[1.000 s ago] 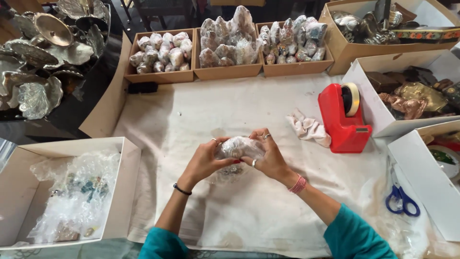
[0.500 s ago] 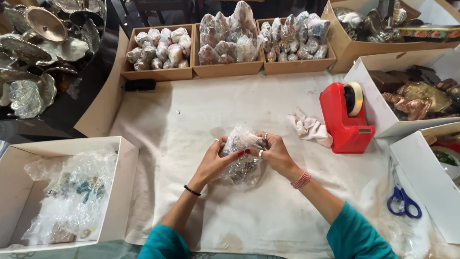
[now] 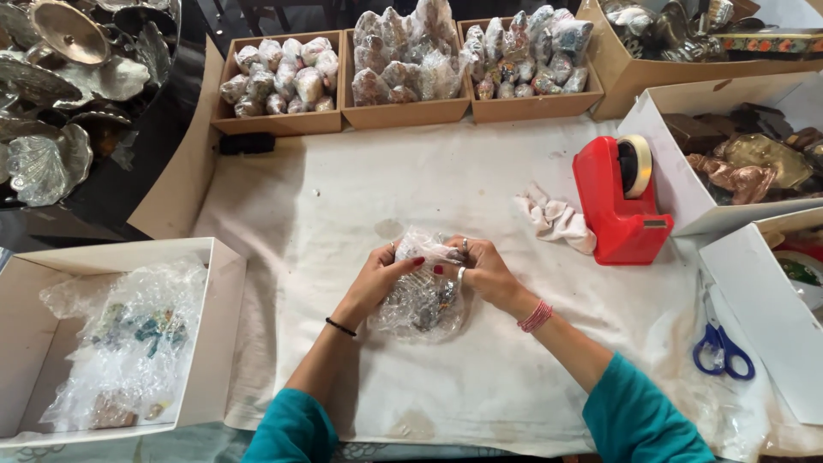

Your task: The person wraps a small, dark-colored figurine in bubble wrap and secures it with tape. They then place the wrapped item into a cardboard box and proceed to wrap a second figurine in the same manner.

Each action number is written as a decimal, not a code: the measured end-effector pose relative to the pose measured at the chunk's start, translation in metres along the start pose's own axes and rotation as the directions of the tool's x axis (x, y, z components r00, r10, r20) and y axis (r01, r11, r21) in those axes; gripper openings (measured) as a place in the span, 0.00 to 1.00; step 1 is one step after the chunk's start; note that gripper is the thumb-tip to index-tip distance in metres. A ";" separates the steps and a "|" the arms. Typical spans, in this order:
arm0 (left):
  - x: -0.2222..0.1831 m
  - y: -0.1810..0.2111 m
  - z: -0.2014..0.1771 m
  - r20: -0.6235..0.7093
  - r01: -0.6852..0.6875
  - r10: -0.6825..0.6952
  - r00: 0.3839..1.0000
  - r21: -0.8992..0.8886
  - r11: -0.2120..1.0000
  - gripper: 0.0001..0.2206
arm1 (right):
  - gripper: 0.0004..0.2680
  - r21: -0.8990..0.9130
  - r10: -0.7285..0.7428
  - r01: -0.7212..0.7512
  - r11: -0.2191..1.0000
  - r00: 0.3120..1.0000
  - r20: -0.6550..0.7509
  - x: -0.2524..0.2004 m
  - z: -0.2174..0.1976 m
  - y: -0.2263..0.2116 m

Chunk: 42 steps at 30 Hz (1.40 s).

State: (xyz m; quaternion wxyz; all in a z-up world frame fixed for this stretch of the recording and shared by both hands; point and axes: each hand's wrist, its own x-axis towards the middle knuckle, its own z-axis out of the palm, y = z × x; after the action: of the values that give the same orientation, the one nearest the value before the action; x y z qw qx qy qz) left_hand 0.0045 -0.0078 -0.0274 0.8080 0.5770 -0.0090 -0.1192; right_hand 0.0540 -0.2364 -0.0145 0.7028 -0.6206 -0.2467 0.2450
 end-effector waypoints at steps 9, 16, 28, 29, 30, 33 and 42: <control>0.010 -0.028 -0.008 -0.062 -0.094 0.086 0.994 -0.131 0.987 0.12 | 0.04 0.036 -0.004 0.005 0.999 0.999 -0.049 0.000 0.005 0.010; 0.010 -0.028 -0.005 -0.108 -0.134 0.122 0.987 -0.118 0.984 0.11 | 0.07 0.057 0.008 0.000 0.998 0.991 -0.132 -0.002 0.017 0.006; 0.007 -0.025 0.004 -0.161 -0.156 0.144 0.976 -0.065 0.986 0.09 | 0.04 -0.104 -0.169 0.151 0.983 0.967 -0.189 0.000 0.019 0.023; 0.006 -0.022 0.006 -0.157 -0.145 0.132 0.979 -0.079 0.986 0.09 | 0.04 -0.113 -0.162 0.140 0.984 0.963 -0.216 0.000 0.019 0.024; 0.004 -0.019 0.008 -0.153 -0.134 0.119 0.981 -0.092 0.987 0.10 | 0.04 -0.122 -0.155 0.128 0.984 0.958 -0.242 0.000 0.018 0.025; 0.007 -0.029 0.002 -0.133 -0.180 0.168 0.977 -0.083 0.980 0.10 | 0.05 -0.113 -0.141 0.116 0.987 0.958 -0.249 -0.001 0.019 0.023; 0.011 -0.039 -0.001 -0.146 -0.224 0.219 0.965 -0.023 0.974 0.11 | 0.03 -0.007 -0.108 0.109 0.994 0.967 -0.230 0.003 0.010 0.029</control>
State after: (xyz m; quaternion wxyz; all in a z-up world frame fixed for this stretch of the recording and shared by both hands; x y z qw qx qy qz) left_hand 0.0079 -0.0215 -0.0656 0.8260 0.5634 -0.0133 0.0133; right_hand 0.0486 -0.2231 -0.0425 0.7409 -0.6283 -0.1963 0.1333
